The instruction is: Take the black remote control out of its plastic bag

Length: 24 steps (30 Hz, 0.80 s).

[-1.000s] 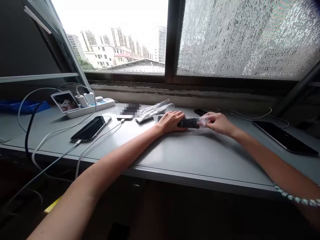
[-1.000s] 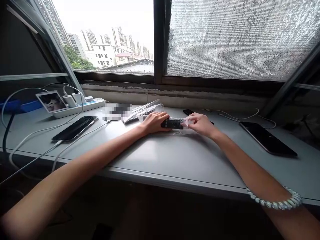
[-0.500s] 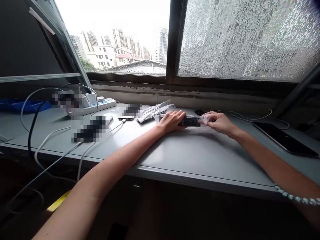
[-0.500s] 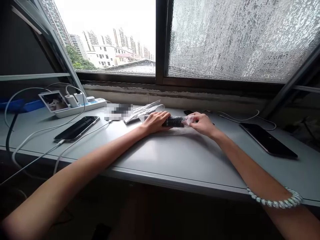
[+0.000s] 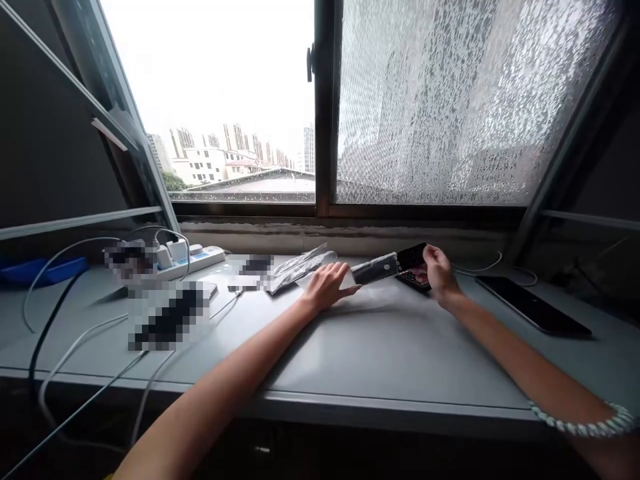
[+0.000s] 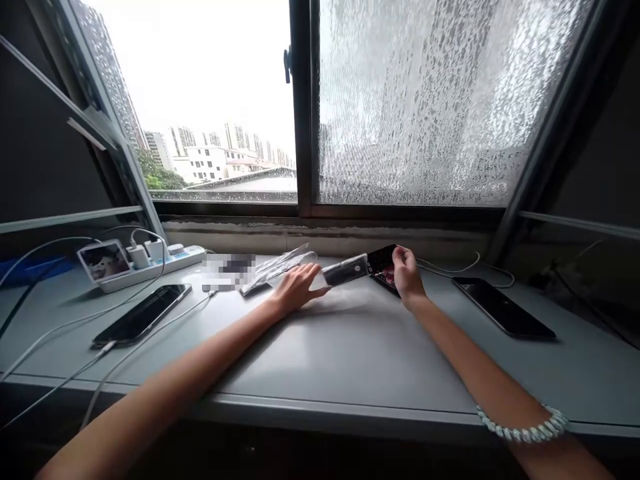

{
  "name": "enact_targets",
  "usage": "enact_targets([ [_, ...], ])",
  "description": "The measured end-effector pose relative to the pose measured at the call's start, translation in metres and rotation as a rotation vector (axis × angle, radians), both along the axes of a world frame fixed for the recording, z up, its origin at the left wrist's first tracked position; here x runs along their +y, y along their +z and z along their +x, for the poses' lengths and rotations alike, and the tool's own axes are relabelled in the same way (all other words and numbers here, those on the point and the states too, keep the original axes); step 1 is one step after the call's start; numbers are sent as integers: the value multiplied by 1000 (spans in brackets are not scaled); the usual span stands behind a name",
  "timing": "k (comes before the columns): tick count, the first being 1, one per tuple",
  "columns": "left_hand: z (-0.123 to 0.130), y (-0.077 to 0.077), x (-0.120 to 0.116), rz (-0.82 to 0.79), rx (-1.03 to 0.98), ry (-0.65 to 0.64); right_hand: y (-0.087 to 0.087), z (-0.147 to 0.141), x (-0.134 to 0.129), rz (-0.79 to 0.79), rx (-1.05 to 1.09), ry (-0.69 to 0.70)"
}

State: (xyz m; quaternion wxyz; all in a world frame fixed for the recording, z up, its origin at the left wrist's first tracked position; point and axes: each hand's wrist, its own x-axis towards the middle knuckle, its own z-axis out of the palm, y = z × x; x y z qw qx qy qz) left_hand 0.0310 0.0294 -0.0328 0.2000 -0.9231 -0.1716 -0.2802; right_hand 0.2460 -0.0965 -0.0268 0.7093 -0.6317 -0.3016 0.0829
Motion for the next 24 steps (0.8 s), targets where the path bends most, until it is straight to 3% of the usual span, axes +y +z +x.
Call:
enact_targets([
  [5,-7,8,-4,53,-132,60,1,25,-4,47,197,-270],
  [7,-13,15,-7,52,-189,89,1,32,-6,52,252,-310],
  [12,-23,26,-14,-23,-207,39,-3,33,-5,29,275,-220],
  [17,-18,17,-21,-141,105,-112,-9,24,3,-21,254,-27],
  [20,-17,11,-21,-191,180,-163,-11,18,5,-49,207,58],
  [24,-18,8,-17,-230,215,-183,-11,12,2,-152,-122,48],
])
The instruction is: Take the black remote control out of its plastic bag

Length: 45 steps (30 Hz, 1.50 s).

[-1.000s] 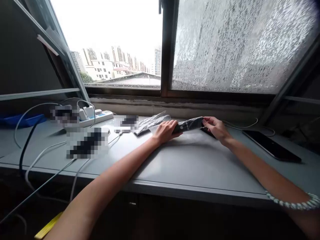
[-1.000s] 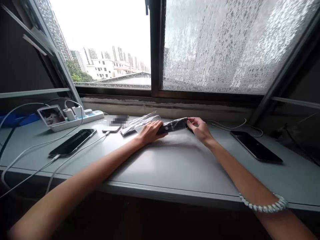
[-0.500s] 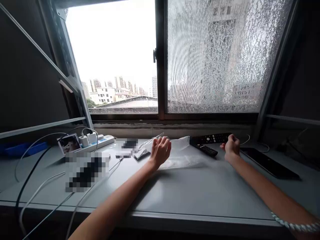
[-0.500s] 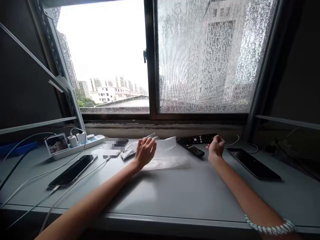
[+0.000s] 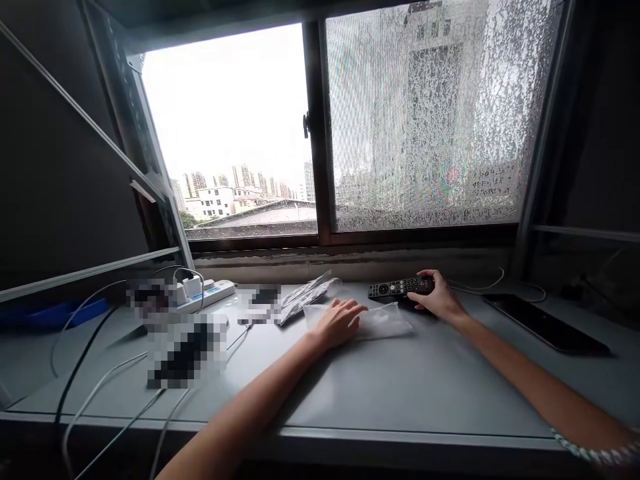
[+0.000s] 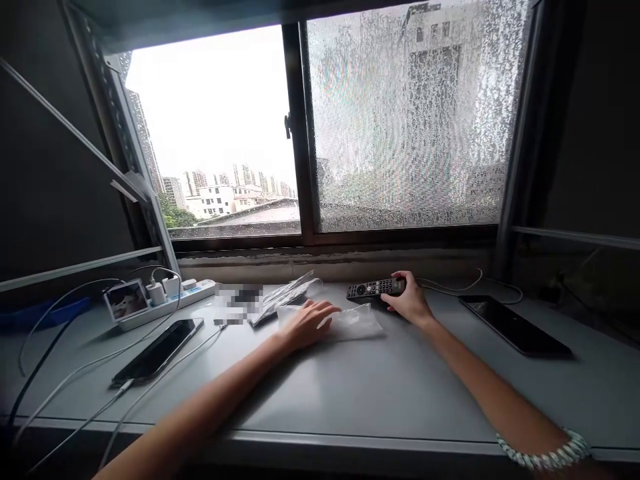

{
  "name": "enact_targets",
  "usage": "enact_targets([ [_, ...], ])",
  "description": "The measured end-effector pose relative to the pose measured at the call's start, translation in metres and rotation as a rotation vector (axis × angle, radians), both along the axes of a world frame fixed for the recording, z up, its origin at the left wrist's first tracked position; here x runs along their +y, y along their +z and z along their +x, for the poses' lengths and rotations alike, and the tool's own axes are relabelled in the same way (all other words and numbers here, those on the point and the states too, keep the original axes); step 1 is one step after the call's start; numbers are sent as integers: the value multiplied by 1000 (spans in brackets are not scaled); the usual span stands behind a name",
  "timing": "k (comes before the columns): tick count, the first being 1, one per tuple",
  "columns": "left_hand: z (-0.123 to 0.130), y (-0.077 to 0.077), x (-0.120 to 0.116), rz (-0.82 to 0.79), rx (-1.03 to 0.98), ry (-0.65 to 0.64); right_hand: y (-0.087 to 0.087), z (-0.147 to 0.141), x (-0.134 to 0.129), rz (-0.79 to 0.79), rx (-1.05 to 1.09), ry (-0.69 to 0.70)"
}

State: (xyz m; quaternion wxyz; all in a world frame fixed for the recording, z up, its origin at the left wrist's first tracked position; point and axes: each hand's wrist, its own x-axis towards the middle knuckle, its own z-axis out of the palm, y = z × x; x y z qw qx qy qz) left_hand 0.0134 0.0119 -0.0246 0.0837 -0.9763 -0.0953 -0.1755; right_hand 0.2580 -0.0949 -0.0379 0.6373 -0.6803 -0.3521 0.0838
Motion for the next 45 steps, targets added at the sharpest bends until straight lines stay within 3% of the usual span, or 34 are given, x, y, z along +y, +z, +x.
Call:
enact_targets([
  [4,1,-1,2,-25,13,5,3,-7,-6,-183,-431,-36],
  [10,0,2,-1,-15,5,-41,5,-15,-12,-455,-595,-136],
  [14,-1,3,-4,-17,39,-52,0,-8,-11,-470,-631,-149],
  [19,0,0,-3,-32,32,-39,-9,-3,-7,-482,-680,-50],
  [26,2,-3,0,-37,31,-51,-9,-3,-7,-489,-832,-30],
  [33,2,-1,-2,-31,26,-49,-20,3,-2,-578,-831,140],
  [38,3,-1,-1,-35,21,-60,-15,5,-3,-580,-817,88],
  [45,4,1,3,-73,25,-89,-3,15,-13,-590,-792,-99],
])
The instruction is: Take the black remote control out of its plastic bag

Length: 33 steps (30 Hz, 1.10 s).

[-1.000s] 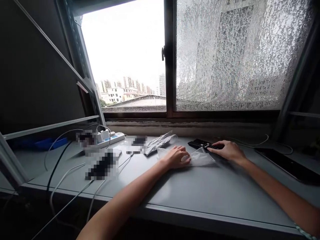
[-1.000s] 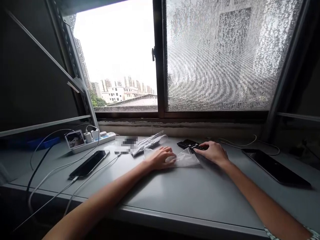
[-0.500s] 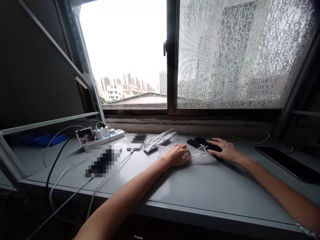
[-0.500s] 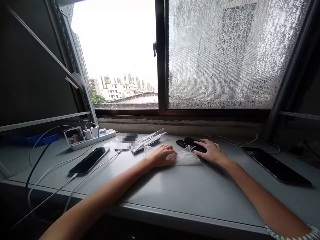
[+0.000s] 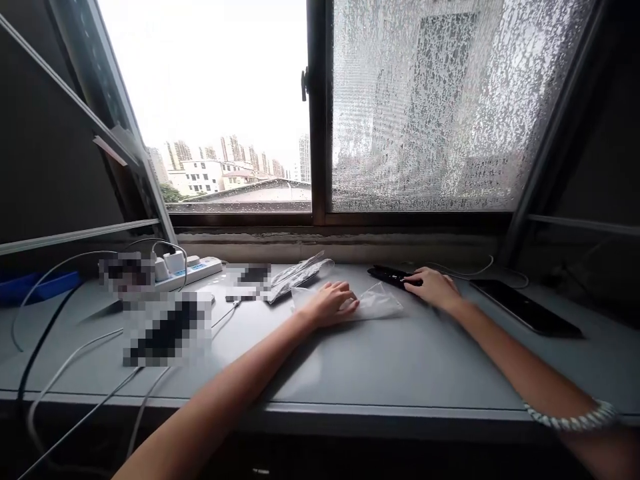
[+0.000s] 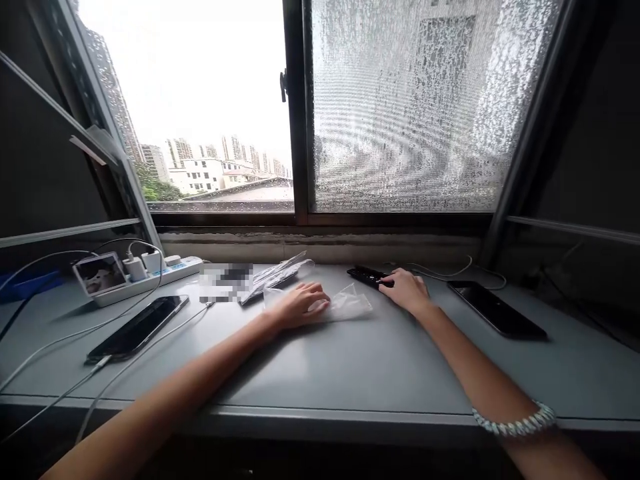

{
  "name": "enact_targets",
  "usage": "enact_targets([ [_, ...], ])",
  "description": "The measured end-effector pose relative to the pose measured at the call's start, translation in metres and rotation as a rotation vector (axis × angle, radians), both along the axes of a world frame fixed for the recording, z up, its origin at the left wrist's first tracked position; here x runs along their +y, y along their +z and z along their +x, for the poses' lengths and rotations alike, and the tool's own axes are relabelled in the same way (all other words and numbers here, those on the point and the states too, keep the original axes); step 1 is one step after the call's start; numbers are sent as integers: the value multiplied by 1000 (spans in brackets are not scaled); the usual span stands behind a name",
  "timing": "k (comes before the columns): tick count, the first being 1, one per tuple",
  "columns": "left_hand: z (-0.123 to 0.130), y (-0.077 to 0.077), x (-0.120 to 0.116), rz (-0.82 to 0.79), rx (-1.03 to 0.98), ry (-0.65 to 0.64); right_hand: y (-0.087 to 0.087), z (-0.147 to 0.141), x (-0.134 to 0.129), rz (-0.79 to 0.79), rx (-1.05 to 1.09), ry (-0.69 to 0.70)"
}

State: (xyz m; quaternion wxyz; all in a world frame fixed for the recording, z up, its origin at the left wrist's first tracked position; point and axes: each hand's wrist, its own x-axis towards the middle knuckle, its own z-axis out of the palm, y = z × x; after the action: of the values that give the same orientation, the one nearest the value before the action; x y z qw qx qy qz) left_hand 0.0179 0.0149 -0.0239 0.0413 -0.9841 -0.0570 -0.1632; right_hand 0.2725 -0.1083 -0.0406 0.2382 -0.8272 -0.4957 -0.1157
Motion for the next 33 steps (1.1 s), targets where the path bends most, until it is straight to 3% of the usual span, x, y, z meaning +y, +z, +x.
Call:
enact_targets([
  [9,-1,2,0,1,15,14,5,-4,-4,102,42,-28],
  [22,-3,6,-4,-47,26,46,-2,-11,15,257,222,192],
  [33,-4,6,-6,-34,38,59,-5,-23,15,218,260,299],
])
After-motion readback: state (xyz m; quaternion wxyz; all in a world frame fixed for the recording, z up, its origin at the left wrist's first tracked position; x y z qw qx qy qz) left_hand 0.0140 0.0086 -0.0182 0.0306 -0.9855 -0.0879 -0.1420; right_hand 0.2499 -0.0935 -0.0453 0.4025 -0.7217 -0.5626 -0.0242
